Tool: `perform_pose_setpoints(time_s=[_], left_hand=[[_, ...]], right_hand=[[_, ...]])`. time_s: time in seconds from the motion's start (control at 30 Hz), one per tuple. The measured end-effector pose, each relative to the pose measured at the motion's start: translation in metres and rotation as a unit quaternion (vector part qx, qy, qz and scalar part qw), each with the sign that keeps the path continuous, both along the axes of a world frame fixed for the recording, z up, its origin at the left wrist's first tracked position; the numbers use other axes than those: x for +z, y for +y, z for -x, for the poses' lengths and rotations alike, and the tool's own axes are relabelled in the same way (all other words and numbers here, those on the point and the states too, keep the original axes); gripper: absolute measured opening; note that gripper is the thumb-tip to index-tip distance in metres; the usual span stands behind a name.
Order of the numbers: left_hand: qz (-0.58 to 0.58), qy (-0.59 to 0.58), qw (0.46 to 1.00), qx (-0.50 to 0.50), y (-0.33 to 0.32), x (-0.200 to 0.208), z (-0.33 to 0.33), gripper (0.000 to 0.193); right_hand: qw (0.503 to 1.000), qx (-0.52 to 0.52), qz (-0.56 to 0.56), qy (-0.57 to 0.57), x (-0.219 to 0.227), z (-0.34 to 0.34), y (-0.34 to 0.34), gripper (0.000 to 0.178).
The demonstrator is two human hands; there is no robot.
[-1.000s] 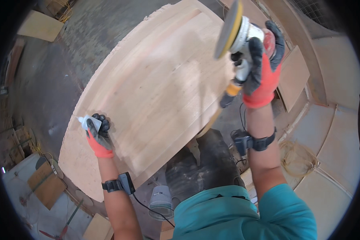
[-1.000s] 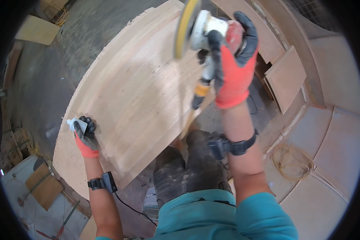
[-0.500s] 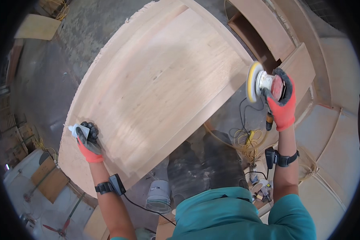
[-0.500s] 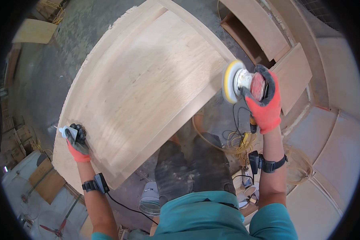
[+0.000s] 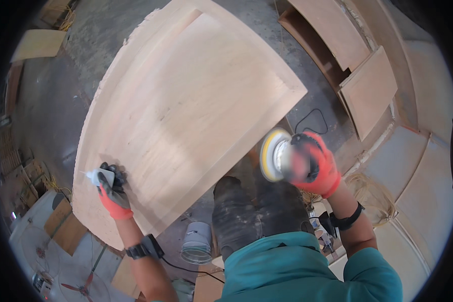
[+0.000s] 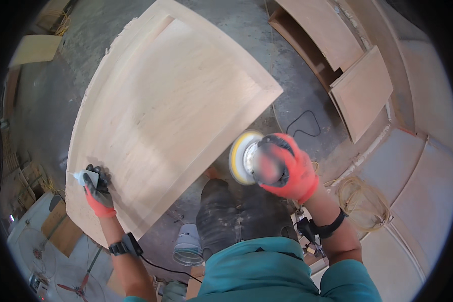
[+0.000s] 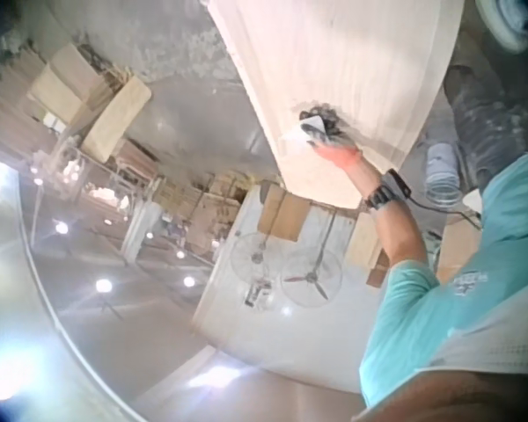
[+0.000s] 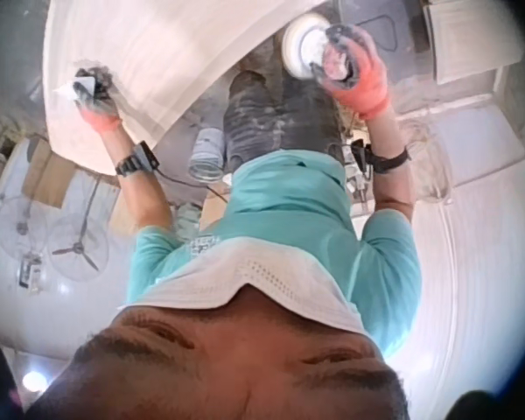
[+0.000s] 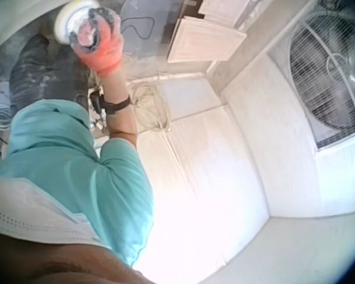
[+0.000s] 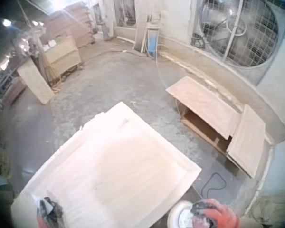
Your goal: The person sands a large wooden board using a handheld orbital sander. They apply a liquid from a white bottle to the surface while sanding, then flip the board to work on the other side. The person continues sanding the second side of the board.
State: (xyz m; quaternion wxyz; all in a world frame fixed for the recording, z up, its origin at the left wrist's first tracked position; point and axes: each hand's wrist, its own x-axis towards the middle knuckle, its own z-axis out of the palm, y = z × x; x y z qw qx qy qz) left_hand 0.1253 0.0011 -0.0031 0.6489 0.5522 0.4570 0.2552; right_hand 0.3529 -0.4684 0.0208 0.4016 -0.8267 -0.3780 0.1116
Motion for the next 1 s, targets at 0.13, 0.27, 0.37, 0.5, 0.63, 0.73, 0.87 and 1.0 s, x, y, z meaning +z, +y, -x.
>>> perform_pose_setpoints(time_s=[0.13,0.27,0.37,0.5,0.63,0.73,0.87,1.0], left_hand=[[0.064,-0.008,0.990,-0.121,-0.075,0.000,-0.027,0.048],[0.051,0.053,0.982,-0.171,-0.132,0.007,-0.056,0.041],[0.072,0.077,0.979,-0.176,-0.146,0.009,-0.068,0.032],[0.068,0.088,0.978,-0.179,-0.151,0.007,-0.073,0.029],[0.059,0.111,0.974,-0.187,-0.141,0.003,-0.071,0.025],[0.071,0.112,0.974,-0.186,-0.139,0.007,-0.072,0.026],[0.058,0.130,0.964,-0.225,-0.138,-0.003,-0.061,0.032],[-0.037,0.145,0.945,-0.292,-0.154,0.002,-0.078,0.041]], right_hand=[[0.998,0.004,0.056,0.035,-0.003,0.008,-0.021,0.077],[0.996,0.003,0.063,0.058,-0.004,0.010,-0.031,0.078],[0.997,-0.005,0.044,0.065,-0.006,0.010,-0.031,0.078],[0.997,-0.018,0.028,0.065,-0.005,0.005,-0.029,0.079],[0.997,-0.046,0.019,0.060,-0.009,-0.001,-0.032,0.079],[0.996,-0.065,0.029,0.052,-0.010,-0.004,-0.029,0.077],[0.994,-0.082,0.032,0.066,-0.007,0.000,-0.030,0.073],[0.995,-0.075,0.019,0.059,-0.008,0.003,-0.025,0.073]])
